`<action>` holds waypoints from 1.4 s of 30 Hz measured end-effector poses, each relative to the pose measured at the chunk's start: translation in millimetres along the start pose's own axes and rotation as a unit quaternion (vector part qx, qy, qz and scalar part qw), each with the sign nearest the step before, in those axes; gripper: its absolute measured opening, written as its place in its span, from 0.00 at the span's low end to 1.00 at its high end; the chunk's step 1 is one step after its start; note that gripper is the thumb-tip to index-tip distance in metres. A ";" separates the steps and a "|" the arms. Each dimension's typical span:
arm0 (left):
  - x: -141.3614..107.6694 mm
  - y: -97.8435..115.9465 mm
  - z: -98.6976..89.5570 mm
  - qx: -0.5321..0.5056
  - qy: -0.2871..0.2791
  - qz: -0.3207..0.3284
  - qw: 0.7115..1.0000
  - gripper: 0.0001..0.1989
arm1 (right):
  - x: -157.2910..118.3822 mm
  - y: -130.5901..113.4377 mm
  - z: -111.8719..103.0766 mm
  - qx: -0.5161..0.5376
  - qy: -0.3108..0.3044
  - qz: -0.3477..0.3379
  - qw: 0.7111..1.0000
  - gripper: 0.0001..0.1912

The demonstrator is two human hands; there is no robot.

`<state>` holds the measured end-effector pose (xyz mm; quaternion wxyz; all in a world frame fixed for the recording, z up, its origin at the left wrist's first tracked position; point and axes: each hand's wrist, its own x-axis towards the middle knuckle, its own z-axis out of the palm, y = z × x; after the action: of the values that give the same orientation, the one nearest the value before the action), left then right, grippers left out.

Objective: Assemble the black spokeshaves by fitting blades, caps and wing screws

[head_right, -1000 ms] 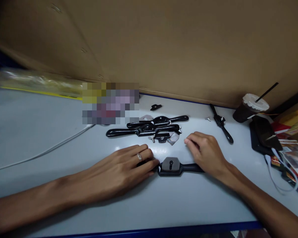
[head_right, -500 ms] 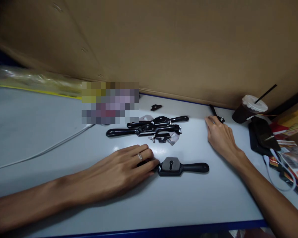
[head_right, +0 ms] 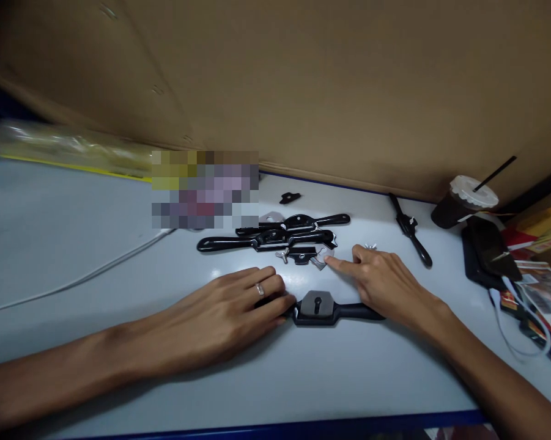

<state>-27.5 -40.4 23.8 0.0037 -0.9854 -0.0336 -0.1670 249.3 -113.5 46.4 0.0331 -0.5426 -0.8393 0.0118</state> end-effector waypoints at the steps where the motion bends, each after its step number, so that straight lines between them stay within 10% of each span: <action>1: 0.0 0.2 -0.5 -0.001 0.001 0.000 1.000 0.07 | -1.1 1.8 -1.6 0.001 -0.006 0.002 1.000 0.40; 10: 2.0 0.9 -3.4 0.001 0.009 0.001 1.000 0.08 | -2.7 4.4 -0.5 0.042 0.035 0.010 0.998 0.25; 25: 2.0 -0.5 0.1 -0.009 0.022 -0.003 1.000 0.13 | 16.8 -14.6 -8.3 -0.046 -0.053 0.019 0.997 0.43; 35: 2.3 -0.4 -1.8 -0.008 0.017 -0.007 1.000 0.10 | -12.6 17.0 -24.9 -0.006 0.033 0.075 0.997 0.14; 42: 0.4 -1.0 0.5 -0.004 0.020 -0.002 1.000 0.11 | -9.3 19.8 -21.3 0.050 -0.041 0.115 0.991 0.11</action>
<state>-27.0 -39.3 23.5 0.0002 -0.9817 -0.0353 -0.1870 272.6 -114.1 66.1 0.0242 -0.6323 -0.7702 0.0801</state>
